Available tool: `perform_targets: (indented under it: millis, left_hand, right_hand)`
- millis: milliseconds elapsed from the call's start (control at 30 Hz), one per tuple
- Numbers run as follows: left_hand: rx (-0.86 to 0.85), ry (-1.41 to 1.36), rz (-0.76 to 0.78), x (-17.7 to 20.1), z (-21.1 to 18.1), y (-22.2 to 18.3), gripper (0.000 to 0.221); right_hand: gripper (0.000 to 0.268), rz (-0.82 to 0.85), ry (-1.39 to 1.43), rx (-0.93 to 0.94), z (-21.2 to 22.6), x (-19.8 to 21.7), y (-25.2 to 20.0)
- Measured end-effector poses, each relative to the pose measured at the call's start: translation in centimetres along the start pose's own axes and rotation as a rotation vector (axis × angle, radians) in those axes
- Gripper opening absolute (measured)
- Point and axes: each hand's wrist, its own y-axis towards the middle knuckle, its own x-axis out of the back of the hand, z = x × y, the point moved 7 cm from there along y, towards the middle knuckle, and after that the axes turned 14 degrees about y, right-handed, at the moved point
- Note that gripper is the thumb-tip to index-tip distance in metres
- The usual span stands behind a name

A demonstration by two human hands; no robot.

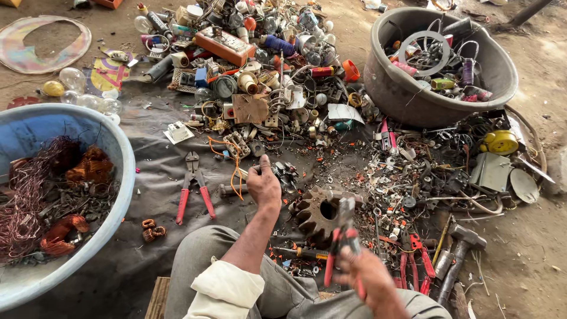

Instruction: The person uses pliers to disassemble and separate components from electronic scrap, including small motors and light bulbs, placed on a black mat.

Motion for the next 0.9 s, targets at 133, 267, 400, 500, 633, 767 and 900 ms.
perform_targets:
  millis: [133,267,400,500,633,767,900]
  left_hand:
    - [-0.028,-0.032,-0.043,0.2,-0.2,0.3,0.05]
    - [-0.228,-0.119,-0.123,0.5,-1.2,-0.1,0.053]
    - [-0.171,-0.148,-0.033,-0.1,-1.0,-0.3,0.049]
    - [-0.147,-0.105,0.008,-0.6,-0.5,-0.3,0.05]
    - [-0.231,-0.176,0.047,-0.5,-1.0,-0.9,0.053]
    - [-0.225,-0.174,0.091,-0.5,-1.3,-0.9,0.053]
    - [-0.27,-0.164,0.082,-0.8,-1.4,-1.0,0.054]
  right_hand:
    - [0.046,-0.127,-0.264,-0.005,-4.5,2.7,0.1]
    - [0.051,0.159,-0.174,0.118,-5.0,2.4,0.8]
    - [0.046,0.364,-0.4,0.176,-4.3,-0.4,-0.2]
    - [0.047,0.347,-0.193,0.153,-4.0,-3.2,0.7]
    - [0.046,0.294,-0.073,0.105,-3.4,-4.9,2.8]
    - [0.046,0.4,-0.01,0.15,-3.5,-5.2,4.6]
    - [0.041,0.354,0.089,0.128,-3.6,-4.7,5.5]
